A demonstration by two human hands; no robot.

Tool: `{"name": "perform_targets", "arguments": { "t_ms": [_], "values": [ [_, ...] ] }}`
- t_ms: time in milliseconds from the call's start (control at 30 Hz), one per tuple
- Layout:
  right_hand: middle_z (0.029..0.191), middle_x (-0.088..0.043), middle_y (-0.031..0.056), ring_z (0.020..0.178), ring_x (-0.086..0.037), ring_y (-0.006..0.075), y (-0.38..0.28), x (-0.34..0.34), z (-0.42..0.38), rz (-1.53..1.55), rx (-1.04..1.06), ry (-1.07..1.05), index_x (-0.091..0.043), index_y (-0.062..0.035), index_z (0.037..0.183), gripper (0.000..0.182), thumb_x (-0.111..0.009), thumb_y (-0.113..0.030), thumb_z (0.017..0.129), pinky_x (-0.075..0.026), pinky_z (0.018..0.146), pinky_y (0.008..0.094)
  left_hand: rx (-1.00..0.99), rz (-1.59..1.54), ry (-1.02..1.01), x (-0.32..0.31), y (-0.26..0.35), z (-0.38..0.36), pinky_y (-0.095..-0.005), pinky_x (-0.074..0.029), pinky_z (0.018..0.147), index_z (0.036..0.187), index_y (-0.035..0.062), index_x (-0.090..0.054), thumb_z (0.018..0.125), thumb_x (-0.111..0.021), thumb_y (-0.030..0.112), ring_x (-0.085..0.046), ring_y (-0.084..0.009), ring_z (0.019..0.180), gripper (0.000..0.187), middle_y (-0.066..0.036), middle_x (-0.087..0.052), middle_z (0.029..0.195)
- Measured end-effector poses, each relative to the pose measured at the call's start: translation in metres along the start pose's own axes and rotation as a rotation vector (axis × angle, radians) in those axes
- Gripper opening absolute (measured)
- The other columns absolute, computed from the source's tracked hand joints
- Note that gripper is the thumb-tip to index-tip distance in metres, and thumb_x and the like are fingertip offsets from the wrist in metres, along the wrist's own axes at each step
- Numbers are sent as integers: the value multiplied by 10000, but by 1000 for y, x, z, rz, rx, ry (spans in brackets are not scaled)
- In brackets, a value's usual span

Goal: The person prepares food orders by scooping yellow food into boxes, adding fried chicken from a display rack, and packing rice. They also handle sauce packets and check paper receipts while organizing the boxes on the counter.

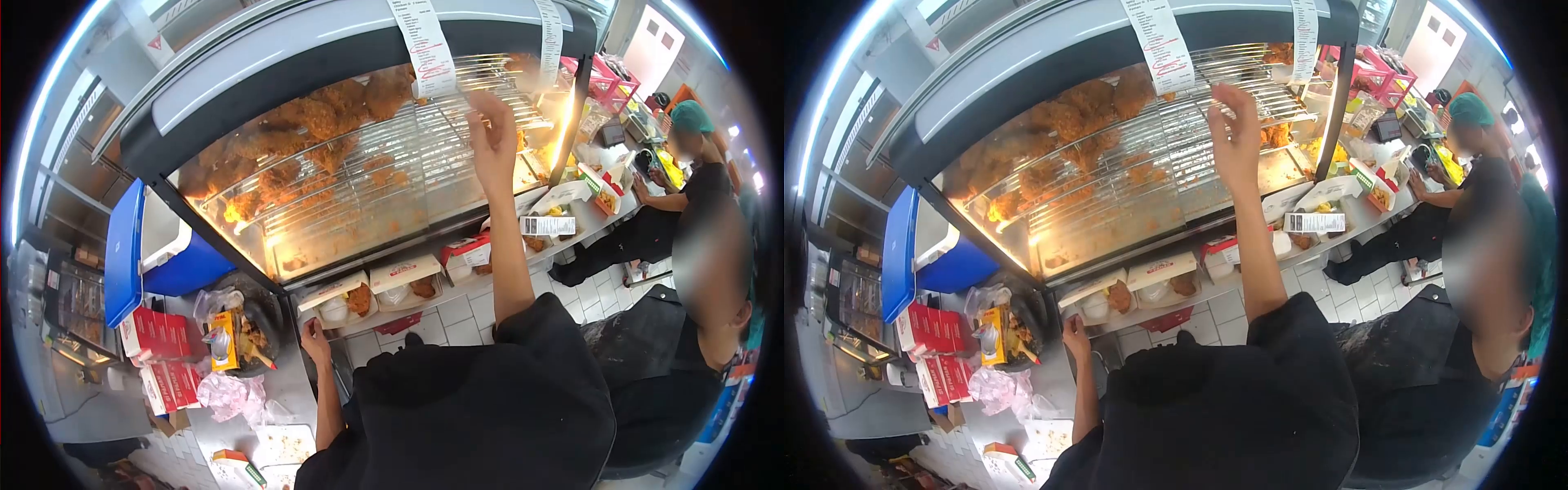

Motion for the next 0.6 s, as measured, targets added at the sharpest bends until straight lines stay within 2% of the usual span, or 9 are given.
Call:
{"name": "perform_targets", "arguments": {
  "t_ms": [100, 267, 333, 400, 467, 600],
  "values": [
    [1199, -591, 122, 1119, -571, 186, -2, -4, 16, 80, 34, -16, -448, -27, 1284, 384, -584, -73, 928, -478, 920, 326, 10, -9, 7, -1, 3, -3, -357, -506, 739, 1001, -40, -661, 933, -599, 252, -676, -253, 802, 306, -181, -694, 880],
    [1160, -617, 136, 1095, -588, 195, -6, -12, 45, 157, 107, -49, -456, -29, 1270, 380, -599, -73, 921, -484, 907, 321, 50, 6, -17, -2, 2, -3, -355, -491, 752, 1032, -45, -651, 942, -580, 225, -645, -230, 811, 293, -170, -687, 906],
    [1147, -634, 135, 1075, -597, 191, -3, -15, 56, 198, 154, -86, -456, -35, 1270, 382, -604, -85, 921, -488, 898, 322, -21, 20, 45, -3, -1, -3, -362, -501, 716, 1007, -10, -666, 941, -586, 259, -669, -247, 773, 288, -170, -689, 841],
    [1147, -641, 136, 1070, -604, 190, -4, -15, 66, 144, 149, -112, -431, -47, 1294, 421, -612, -89, 916, -486, 901, 319, -4, 16, 30, -2, 1, -4, -362, -498, 719, 1006, -11, -666, 942, -583, 259, -666, -248, 776, 289, -169, -688, 842],
    [1082, -670, 119, 1021, -630, 186, -9, -16, 75, 117, 194, -96, -521, -28, 1201, 307, -607, -108, 916, -507, 859, 322, 13, 8, 21, -2, -1, -4, -362, -496, 722, 1005, -12, -665, 943, -580, 258, -662, -250, 778, 290, -169, -686, 843],
    [1109, -662, 131, 1016, -634, 181, -21, -12, 92, 80, 200, -161, -476, -37, 1252, 350, -598, -93, 928, -500, 866, 292, 2, -16, 18, -4, -7, -2, -359, -490, 724, 1012, -28, -657, 944, -576, 251, -651, -244, 783, 298, -172, -681, 863]
  ]
}}
Point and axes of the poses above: each hand's wrist, its own z-axis towards the middle knuckle, its own x-axis out of the back of the hand, y = z × x, the point moved 2 cm from there along z, towards the middle knuckle
